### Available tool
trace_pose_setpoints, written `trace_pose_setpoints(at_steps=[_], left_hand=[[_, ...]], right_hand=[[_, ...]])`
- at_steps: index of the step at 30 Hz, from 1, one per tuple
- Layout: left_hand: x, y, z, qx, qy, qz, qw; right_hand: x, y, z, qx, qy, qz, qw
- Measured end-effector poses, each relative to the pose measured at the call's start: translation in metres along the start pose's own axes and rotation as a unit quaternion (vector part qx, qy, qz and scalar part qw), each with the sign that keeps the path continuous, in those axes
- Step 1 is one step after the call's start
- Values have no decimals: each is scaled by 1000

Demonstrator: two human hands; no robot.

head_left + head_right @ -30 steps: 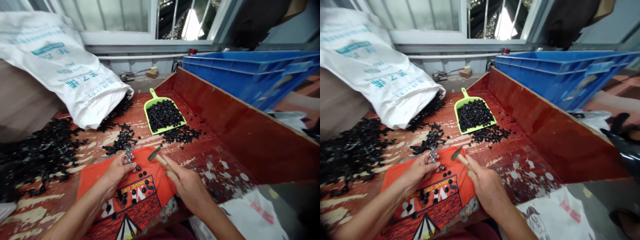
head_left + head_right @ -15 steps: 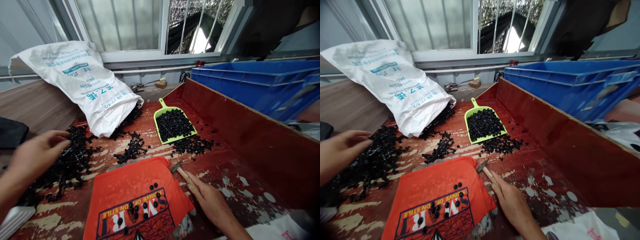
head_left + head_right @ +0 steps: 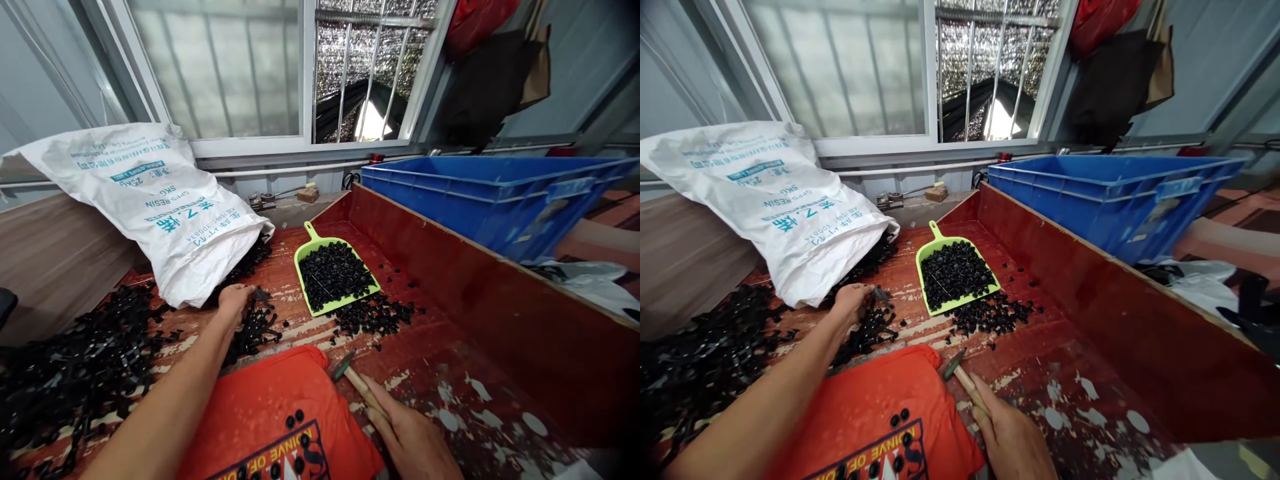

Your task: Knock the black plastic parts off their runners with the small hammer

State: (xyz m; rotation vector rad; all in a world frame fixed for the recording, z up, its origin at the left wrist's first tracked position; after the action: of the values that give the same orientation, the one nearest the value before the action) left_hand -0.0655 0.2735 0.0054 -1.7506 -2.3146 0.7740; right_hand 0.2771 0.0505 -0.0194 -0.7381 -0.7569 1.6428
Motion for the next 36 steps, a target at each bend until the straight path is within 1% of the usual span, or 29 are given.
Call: trace_pose_setpoints(at_steps=[2,4,6,8,9,10,11,12,13,15,16,17,18,19,21,22,23,24,26,28,29,30,31,33,34,36], left_hand=[[-9,-11,-6,-65,7,-15,998],[-24,-32,-15,-123,28,-30,992],[-48,-56,-24,-164,58,-28,984],[-82,-74,-27,-145,102,-20,984],[-101,-78,-26,-81,146,-27,986],[-122,-80,-21,14,189,-49,981],[-142,-78,-14,102,229,-71,965],[-161,-73,-4,181,265,-71,944],[-177,-67,7,246,291,-50,923],[-204,-56,33,327,329,35,885],[-213,-56,43,344,344,77,870],[-219,-59,51,349,357,105,860],[-222,-67,56,346,367,115,856],[-223,-76,57,341,373,111,856],[-217,-97,53,346,356,69,865],[-212,-104,50,360,336,46,869],[-208,-107,46,383,315,30,868],[-205,-104,41,413,300,22,860],[-201,-89,33,479,292,20,828],[-201,-69,25,524,310,12,793],[-201,-61,22,532,319,1,784],[-202,-57,19,531,325,-10,782],[-202,-57,17,521,331,-18,786],[-202,-63,16,482,341,-15,807],[-203,-68,17,459,344,4,819],[-207,-72,24,420,354,67,833]], right_hand=[[0,0,0,6,-3,-6,1000],[-1,0,-1,10,-7,-11,1000],[0,1,-3,8,-9,-12,1000],[0,1,-3,3,-14,-7,1000],[0,2,-3,0,-15,-2,1000],[0,1,-2,-5,-15,2,1000],[-1,1,-1,-13,-13,5,1000],[-1,0,0,-22,-9,8,1000],[-2,-1,1,-33,-5,9,999],[-3,-3,4,-56,-3,8,998],[-3,-4,5,-65,-4,8,998],[-3,-4,6,-72,-6,10,997],[-3,-4,7,-79,-7,11,997],[-3,-5,7,-84,-8,13,996],[-3,-4,7,-90,-7,12,996],[-3,-4,6,-92,-5,12,996],[-3,-4,6,-94,-2,12,995],[-3,-4,6,-97,1,13,995],[-3,-3,5,-104,8,15,994],[-4,-3,5,-109,8,12,994],[-4,-3,5,-110,6,9,994],[-4,-2,5,-109,4,7,994],[-4,-2,5,-107,1,5,994],[-4,-1,4,-105,-2,2,994],[-4,-1,4,-106,-3,2,994],[-4,-1,4,-113,-6,1,994]])
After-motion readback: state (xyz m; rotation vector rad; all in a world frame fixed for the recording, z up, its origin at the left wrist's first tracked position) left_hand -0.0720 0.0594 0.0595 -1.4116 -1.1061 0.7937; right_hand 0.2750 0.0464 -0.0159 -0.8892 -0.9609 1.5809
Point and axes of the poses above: each hand's wrist, its own x-axis towards the middle knuckle, its own y-axis out of the palm, z = x × y, the point moved 3 cm from there along x, towards the middle knuckle, and after that the axes turned 4 degrees about -y, right-handed, at the moved point
